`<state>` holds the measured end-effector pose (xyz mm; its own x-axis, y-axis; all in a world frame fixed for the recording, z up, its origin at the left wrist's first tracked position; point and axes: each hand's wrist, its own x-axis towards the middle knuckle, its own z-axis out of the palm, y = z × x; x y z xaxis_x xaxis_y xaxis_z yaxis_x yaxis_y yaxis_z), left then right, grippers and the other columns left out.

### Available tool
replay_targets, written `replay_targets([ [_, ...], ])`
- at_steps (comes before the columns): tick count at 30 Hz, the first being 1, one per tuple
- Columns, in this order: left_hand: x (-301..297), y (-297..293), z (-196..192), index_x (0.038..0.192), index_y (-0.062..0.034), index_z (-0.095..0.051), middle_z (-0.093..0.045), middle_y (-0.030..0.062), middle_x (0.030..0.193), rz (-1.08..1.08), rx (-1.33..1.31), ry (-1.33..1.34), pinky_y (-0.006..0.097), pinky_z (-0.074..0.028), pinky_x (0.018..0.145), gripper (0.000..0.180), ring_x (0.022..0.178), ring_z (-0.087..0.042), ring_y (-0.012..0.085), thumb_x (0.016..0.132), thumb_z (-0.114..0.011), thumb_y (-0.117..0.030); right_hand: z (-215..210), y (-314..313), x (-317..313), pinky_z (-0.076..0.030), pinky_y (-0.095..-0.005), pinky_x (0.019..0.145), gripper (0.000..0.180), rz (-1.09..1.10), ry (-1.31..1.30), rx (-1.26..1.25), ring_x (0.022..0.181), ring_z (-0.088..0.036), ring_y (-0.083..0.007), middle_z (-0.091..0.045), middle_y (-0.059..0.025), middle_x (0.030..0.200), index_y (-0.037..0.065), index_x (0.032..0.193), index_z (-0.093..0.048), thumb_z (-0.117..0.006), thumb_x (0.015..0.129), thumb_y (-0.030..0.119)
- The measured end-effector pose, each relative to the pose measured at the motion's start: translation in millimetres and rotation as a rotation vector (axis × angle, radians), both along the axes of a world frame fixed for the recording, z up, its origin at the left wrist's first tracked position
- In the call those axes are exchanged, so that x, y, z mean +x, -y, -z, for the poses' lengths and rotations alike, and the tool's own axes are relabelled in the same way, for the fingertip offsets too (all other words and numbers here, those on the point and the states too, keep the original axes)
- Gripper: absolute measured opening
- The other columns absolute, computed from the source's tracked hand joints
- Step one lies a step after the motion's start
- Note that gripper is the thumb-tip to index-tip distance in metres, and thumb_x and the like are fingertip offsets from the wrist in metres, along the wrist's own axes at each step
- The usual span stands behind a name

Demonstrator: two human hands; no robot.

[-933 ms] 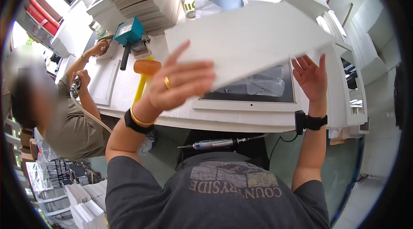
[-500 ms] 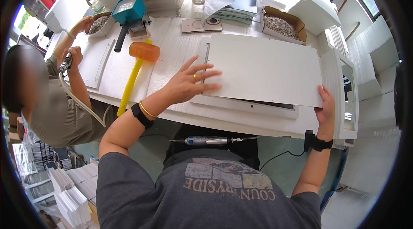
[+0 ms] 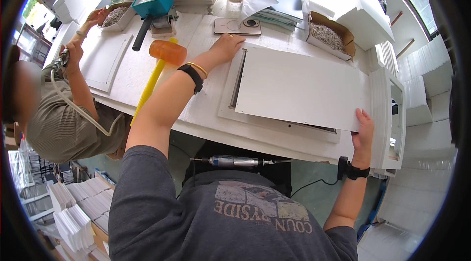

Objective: Assembling a white furniture frame using a mallet and an electric screwdriver to secure components.

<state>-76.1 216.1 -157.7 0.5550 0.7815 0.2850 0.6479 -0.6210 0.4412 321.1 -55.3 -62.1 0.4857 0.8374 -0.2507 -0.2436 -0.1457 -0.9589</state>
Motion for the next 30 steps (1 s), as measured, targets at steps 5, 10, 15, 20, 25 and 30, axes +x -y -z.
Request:
replay_targets([
  [5,1.3,8.9,-4.8,0.105,-0.0062,-0.061,-0.060,0.0140,0.106,0.003,-0.005,0.071,0.036,-0.041,0.088,0.025,0.096,-0.054,0.0303,0.084,-0.052,-0.015,8.3,1.5,6.9,-0.048,-0.0275,0.074,0.019,-0.003,-0.007,0.012,0.082,-0.059,-0.0149,-0.061,-0.0059,0.092,0.001,0.099,-0.057,-0.058,0.085,0.013],
  [10,-15.7,28.0,-1.0,0.107,-0.0020,-0.059,-0.060,0.0159,0.107,0.057,-0.052,0.146,0.034,-0.045,0.082,0.028,0.089,-0.058,0.0310,0.082,-0.052,-0.012,-3.6,0.8,16.0,-0.048,-0.0281,0.075,0.022,0.122,-0.044,-0.004,0.084,-0.059,-0.0160,-0.061,-0.0067,0.094,0.000,0.103,-0.056,-0.058,0.084,0.013],
  [15,-20.1,39.5,-5.7,0.111,0.0006,-0.056,-0.058,0.0170,0.111,0.047,-0.161,0.211,0.032,-0.047,0.081,0.032,0.092,-0.059,0.0278,0.080,-0.053,-0.009,11.1,-5.6,43.7,-0.049,-0.0291,0.075,0.023,0.190,-0.108,-0.036,0.087,-0.058,-0.0184,-0.058,-0.0093,0.097,-0.001,0.104,-0.055,-0.057,0.084,0.011],
  [20,-27.1,39.3,-1.3,0.116,-0.0007,-0.053,-0.057,0.0158,0.114,0.044,-0.281,0.253,0.030,-0.047,0.082,0.036,0.091,-0.060,0.0250,0.081,-0.054,-0.008,9.3,-20.9,62.7,-0.051,-0.0315,0.072,0.022,0.216,0.003,-0.095,0.088,-0.057,-0.0203,-0.056,-0.0109,0.098,-0.002,0.101,-0.054,-0.056,0.083,0.010],
  [25,-34.1,42.6,1.8,0.116,-0.0025,-0.054,-0.057,0.0149,0.109,-0.032,-0.273,0.315,0.029,-0.047,0.079,0.036,0.086,-0.059,0.0212,0.081,-0.056,-0.010,-10.3,-21.3,57.2,-0.052,-0.0300,0.068,0.021,0.163,0.031,-0.126,0.086,-0.058,-0.0185,-0.057,-0.0092,0.095,-0.001,0.101,-0.054,-0.056,0.083,0.011],
  [30,-31.5,48.3,-3.7,0.113,-0.0038,-0.056,-0.058,0.0174,0.100,-0.143,-0.375,0.285,0.032,-0.046,0.077,0.036,0.083,-0.058,0.0269,0.079,-0.059,-0.016,-19.4,-15.0,20.7,-0.051,-0.0281,0.070,0.022,0.013,0.122,-0.126,0.081,-0.060,-0.0157,-0.061,-0.0073,0.092,0.000,0.102,-0.056,-0.055,0.085,0.014],
])
